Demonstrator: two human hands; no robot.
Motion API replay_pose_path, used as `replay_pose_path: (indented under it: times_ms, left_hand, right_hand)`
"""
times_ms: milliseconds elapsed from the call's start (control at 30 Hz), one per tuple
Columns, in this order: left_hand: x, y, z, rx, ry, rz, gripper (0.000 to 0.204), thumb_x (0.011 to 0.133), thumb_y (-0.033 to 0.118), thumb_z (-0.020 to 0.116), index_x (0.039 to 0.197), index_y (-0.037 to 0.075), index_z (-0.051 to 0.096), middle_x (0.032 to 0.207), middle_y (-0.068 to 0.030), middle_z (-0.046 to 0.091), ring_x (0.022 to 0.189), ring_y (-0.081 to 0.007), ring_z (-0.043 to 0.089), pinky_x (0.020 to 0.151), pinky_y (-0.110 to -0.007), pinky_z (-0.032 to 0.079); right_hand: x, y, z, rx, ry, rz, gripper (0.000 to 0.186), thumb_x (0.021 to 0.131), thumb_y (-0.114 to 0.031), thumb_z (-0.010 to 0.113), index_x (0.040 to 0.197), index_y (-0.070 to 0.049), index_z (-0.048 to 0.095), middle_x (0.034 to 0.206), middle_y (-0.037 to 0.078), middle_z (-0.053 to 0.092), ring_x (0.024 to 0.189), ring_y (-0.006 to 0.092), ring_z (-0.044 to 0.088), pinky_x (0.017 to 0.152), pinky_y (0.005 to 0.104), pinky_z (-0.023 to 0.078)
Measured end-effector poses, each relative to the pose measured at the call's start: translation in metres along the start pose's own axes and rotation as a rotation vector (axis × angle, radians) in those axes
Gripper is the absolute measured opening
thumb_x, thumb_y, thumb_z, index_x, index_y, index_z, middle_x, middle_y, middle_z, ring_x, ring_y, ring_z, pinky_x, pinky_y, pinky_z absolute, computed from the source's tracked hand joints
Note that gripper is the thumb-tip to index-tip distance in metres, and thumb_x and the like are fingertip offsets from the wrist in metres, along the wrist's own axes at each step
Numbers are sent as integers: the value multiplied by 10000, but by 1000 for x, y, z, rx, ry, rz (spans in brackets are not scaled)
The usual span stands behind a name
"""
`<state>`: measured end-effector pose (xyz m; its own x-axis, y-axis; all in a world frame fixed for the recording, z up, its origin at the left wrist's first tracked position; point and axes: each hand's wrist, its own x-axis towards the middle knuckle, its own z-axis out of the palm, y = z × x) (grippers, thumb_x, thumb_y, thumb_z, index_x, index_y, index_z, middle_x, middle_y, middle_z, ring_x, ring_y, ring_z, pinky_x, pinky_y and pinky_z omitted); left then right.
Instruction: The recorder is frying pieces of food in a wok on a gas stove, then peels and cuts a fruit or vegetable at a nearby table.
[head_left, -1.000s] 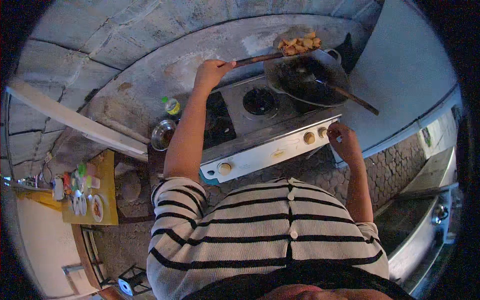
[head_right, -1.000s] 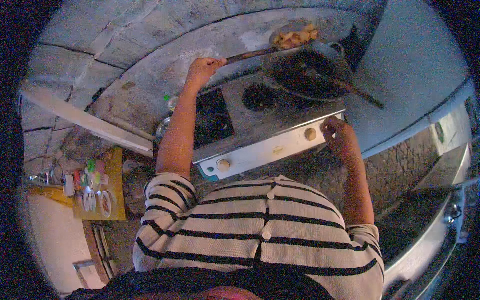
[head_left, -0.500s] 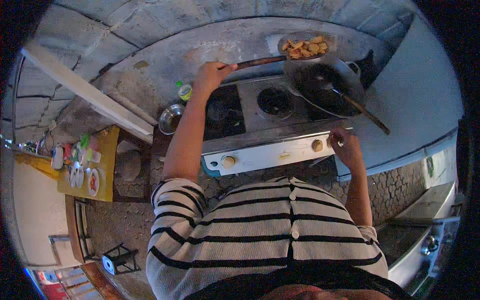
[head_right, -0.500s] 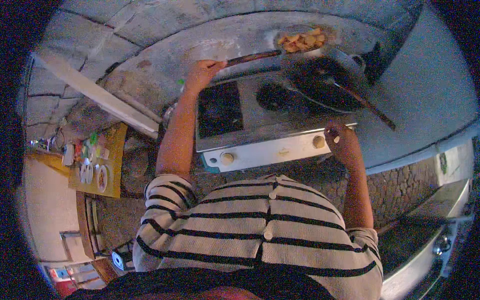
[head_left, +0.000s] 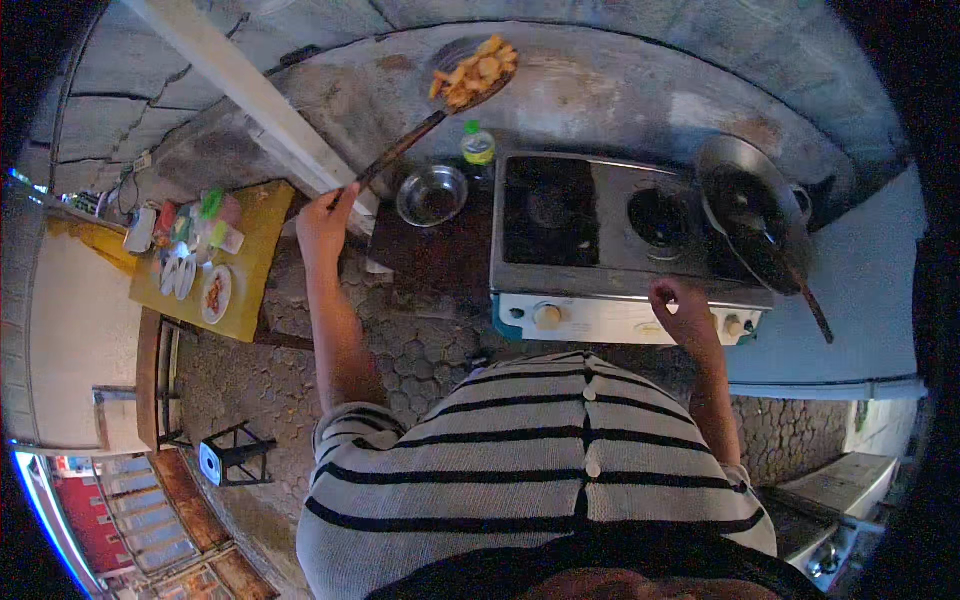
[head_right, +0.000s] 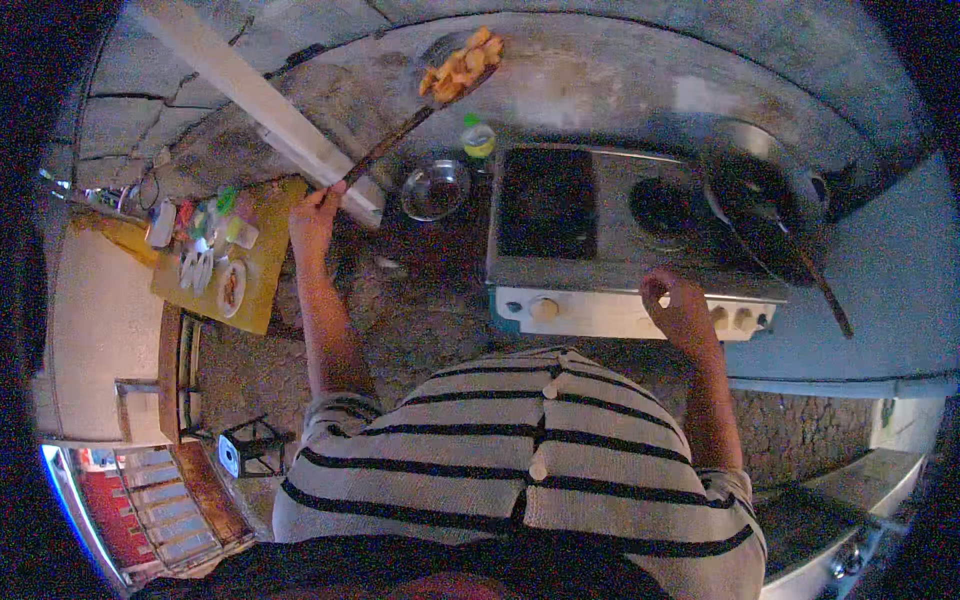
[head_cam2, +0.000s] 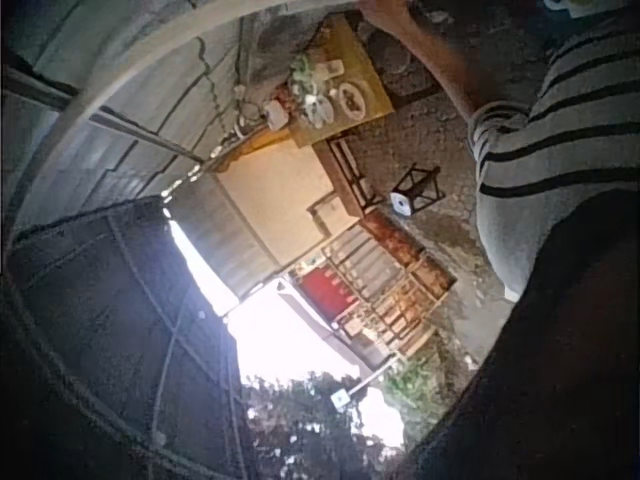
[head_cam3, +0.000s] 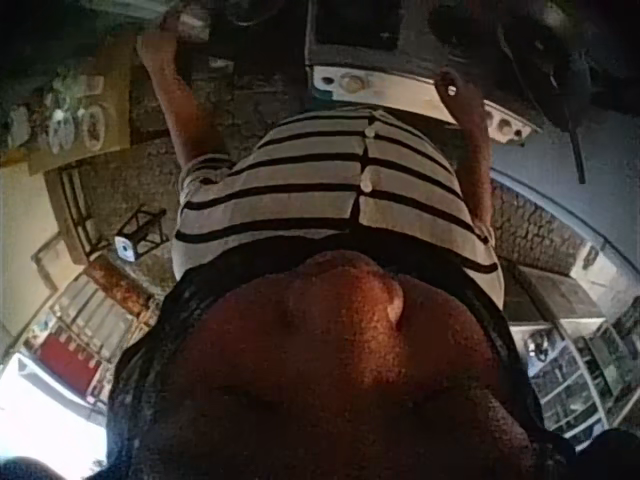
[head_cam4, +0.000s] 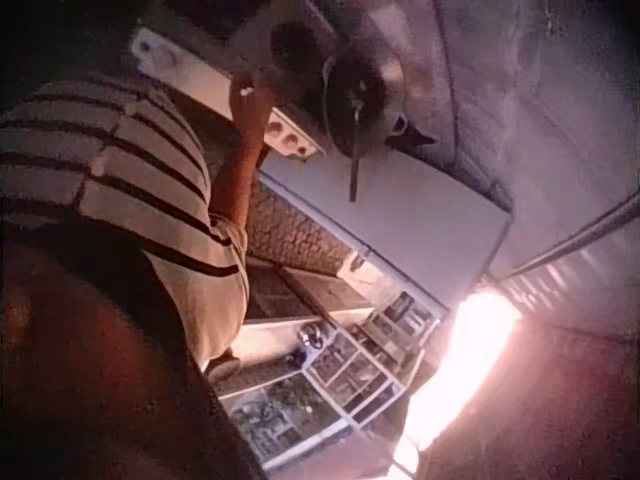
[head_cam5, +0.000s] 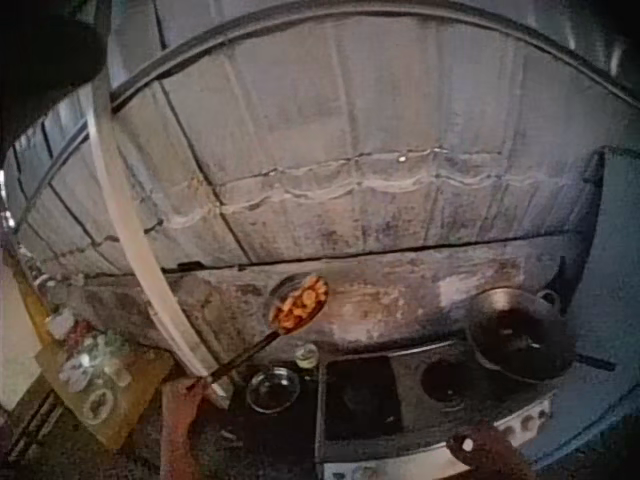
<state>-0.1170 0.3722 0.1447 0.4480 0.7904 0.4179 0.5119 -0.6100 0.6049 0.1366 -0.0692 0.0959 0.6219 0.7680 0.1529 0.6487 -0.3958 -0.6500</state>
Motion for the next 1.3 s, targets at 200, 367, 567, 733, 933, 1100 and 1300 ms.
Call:
replay_pose_path:
  times_ms: [200,367,567,733,933,1100,1300]
  left_hand:
    - [-11,-100,1,233,-113,-146,521,781,549,569,895,52,675,727,-162,632,696,-315,624,623,-379,460]
    - [-53,-226,57,-225,-99,-180,483,812,540,534,927,95,681,731,-140,641,683,-294,625,609,-387,464]
    - [-69,-219,82,318,-317,-326,475,827,559,504,932,133,686,678,-125,623,652,-270,618,620,-408,491]
    - [-73,-245,100,263,-363,-332,513,831,552,501,956,85,671,687,-151,622,644,-284,613,650,-410,498]
    - [-73,-271,111,-20,-435,-216,503,835,517,521,976,48,637,791,-159,629,657,-255,612,581,-403,469]
    - [-93,-278,116,-1068,-499,-838,515,837,453,565,1202,104,468,1082,-123,581,865,-260,599,633,-338,486]
    - [-107,-312,102,-1493,-589,-1021,519,844,494,534,1228,157,439,1200,-131,507,946,-312,569,769,-402,478]
  right_hand:
    - [32,-44,53,44,-8,-11,113,769,-53,610,873,-12,595,797,110,635,712,216,613,685,315,488]
    - [41,-71,91,45,-5,-14,80,784,-22,590,855,-7,555,765,89,593,668,168,559,637,291,452]
    - [35,-92,120,43,-42,98,128,748,-21,595,875,-21,577,797,110,619,711,207,615,662,310,482]
    - [27,-106,127,49,-29,143,141,731,-11,597,867,-31,565,784,105,612,701,209,621,648,313,482]
    - [21,-109,132,43,-52,111,130,737,-10,600,859,-41,566,782,103,611,701,205,623,641,314,484]
    - [20,-110,137,-19,-71,136,115,750,-32,615,854,-40,566,783,108,613,687,206,615,639,306,484]
    - [11,-128,126,109,-119,74,103,740,-26,607,832,-34,562,773,107,607,682,197,607,651,306,478]
